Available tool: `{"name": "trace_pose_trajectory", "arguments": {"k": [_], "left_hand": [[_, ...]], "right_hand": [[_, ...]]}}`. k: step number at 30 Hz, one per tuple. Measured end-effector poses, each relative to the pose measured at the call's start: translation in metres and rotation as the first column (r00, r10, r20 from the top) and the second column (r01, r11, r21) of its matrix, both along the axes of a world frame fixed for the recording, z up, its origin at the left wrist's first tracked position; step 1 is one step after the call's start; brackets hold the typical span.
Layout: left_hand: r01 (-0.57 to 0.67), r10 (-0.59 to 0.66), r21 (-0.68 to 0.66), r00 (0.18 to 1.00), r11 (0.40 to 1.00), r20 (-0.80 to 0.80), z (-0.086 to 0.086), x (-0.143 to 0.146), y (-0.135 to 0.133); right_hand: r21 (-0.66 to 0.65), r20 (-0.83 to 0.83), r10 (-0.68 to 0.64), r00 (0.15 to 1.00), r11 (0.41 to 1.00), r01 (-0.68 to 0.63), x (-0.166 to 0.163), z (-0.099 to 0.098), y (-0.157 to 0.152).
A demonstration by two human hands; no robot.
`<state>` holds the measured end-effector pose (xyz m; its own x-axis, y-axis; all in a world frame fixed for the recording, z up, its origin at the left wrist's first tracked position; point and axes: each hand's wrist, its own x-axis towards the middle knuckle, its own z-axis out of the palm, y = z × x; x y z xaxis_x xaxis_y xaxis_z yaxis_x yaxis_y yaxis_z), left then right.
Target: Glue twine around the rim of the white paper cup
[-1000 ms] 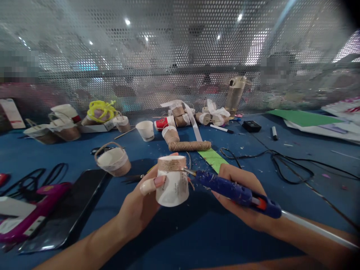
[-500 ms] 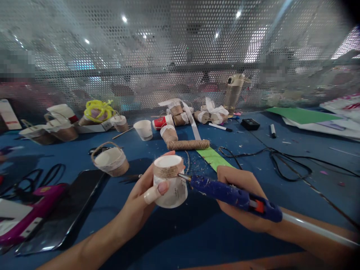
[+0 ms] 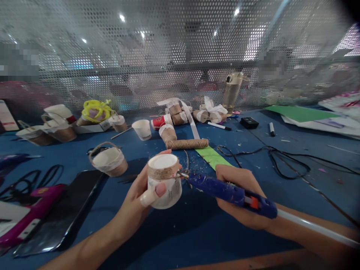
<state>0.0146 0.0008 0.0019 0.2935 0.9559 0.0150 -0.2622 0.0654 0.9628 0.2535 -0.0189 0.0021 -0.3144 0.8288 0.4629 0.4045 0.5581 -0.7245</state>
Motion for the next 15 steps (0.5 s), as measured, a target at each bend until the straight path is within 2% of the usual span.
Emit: {"name": "trace_pose_trajectory", "arguments": {"k": [4, 8, 15], "left_hand": [[-0.025, 0.025, -0.005, 0.999, 1.000, -0.040, -0.0051, -0.0003, -0.0002], [0.004, -0.005, -0.025, 0.999, 1.000, -0.035, -0.0067, -0.0022, 0.0005], [0.091, -0.089, -0.033, 0.994, 0.995, 0.063, -0.0018, -0.0024, -0.0008]], "right_hand": [[-0.007, 0.027, 0.030, 0.999, 1.000, -0.030, 0.0001, 0.0003, -0.0019], [-0.001, 0.028, 0.033, 0.999, 0.999, -0.033, 0.0000, -0.0011, -0.0029], [-0.048, -0.004, 0.004, 1.000, 0.999, -0.004, 0.0006, -0.0003, -0.0017]]}}
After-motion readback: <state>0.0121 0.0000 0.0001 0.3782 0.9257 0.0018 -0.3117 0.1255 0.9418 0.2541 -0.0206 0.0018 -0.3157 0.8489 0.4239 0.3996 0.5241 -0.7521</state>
